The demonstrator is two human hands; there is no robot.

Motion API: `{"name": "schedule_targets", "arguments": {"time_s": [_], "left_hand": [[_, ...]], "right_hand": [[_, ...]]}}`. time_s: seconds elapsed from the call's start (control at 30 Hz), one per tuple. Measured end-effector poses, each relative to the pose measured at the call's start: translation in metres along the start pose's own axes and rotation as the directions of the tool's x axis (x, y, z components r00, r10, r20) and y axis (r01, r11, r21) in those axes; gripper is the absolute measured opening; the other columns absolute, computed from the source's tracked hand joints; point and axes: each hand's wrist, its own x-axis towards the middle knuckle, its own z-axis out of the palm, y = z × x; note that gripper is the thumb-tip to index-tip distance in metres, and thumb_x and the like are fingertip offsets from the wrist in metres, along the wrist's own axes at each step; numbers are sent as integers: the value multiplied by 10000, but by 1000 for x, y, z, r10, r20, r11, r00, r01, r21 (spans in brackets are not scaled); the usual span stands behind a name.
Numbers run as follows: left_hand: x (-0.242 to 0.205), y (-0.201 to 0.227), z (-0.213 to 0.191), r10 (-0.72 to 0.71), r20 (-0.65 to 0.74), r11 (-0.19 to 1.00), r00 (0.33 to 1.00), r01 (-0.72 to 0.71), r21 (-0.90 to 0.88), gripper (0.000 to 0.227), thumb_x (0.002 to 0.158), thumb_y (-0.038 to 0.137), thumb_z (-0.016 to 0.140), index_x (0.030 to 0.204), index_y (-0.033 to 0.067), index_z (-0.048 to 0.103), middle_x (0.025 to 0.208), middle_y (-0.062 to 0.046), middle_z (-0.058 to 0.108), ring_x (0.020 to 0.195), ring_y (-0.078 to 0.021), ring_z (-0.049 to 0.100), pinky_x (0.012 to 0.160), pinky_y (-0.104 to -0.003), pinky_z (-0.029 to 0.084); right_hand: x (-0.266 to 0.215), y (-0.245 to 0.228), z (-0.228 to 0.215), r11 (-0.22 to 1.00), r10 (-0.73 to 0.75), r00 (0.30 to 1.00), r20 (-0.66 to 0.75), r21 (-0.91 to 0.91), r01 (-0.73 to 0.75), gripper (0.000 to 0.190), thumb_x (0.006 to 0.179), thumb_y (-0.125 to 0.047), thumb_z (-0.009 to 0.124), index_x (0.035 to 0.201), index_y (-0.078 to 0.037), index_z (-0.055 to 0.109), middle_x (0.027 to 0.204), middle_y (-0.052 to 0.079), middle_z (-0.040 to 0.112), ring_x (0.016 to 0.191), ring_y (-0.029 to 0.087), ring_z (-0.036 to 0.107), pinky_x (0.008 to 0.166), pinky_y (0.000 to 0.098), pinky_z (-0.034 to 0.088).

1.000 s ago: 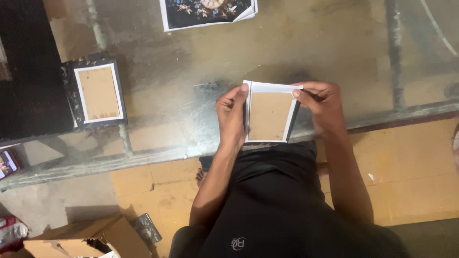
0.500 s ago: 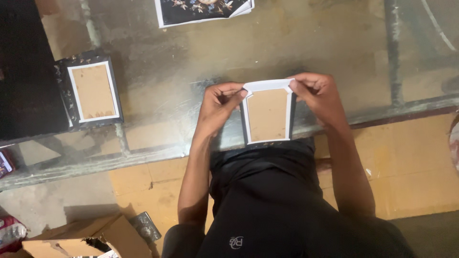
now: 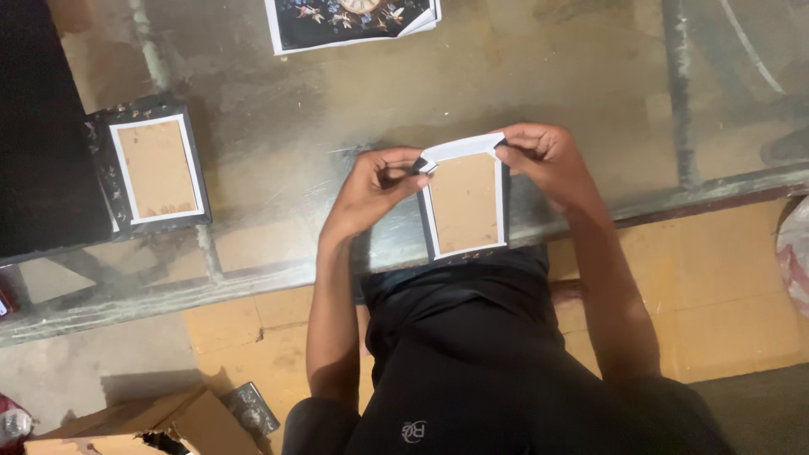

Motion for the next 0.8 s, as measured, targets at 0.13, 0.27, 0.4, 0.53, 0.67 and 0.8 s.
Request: {"name": "schedule_targets", "arguments": {"time_s": [0.13,0.27,0.4,0.53,0.67,0.8], "left_hand": [[7,2,-11,-36,-66,988,997,45,147,206,920,14,705,1119,16,757,969,-74,791,819,-94,714,736,-258,604],[16,1,-7,127,-132,859,983,-43,510,195,897,-6,700,1065,35,792,988,-120,790,785,-198,727,725,-313,575],[23,-5,-13,443,18,567,896,-295,769,208,812,-31,685,968,40,805,1042,-136,769,1012,-338,717,933,-399,554],[18,3,-9,491,46,554,870,-352,754,335,833,88,759,1151,22,677,1225,-200,674,1189,-425,621,1008,-467,494],[12,1,2,292,78,710,953,-270,650,598,847,168,758,1378,21,525,1329,-244,606,1236,-444,583,1004,-477,479],[8,-19,6,372,158,578,915,-362,731,419,939,176,704,1321,52,589,1390,-197,641,1285,-400,598,1126,-444,464]], "right_hand": [[8,-11,-12,984,3,988,152,-174,24,323,917,-25,709,1227,52,664,1167,112,746,1063,129,695,955,269,546],[18,-14,1,858,-271,952,140,-412,305,216,923,-76,734,1119,15,724,1121,114,765,1035,159,725,950,291,561],[27,-3,22,394,-527,820,222,-791,468,126,864,-102,786,982,-67,810,979,95,792,967,317,675,926,401,527],[21,4,25,478,-489,861,139,-783,398,134,886,-98,753,1013,-74,788,994,80,773,896,280,682,820,374,557],[16,11,22,476,-519,842,145,-770,426,111,885,-71,745,990,-49,769,1006,75,775,898,254,684,820,364,563],[20,7,24,474,-517,847,126,-782,405,157,860,-133,799,1001,-93,744,1063,23,789,926,234,686,868,359,556]]}}
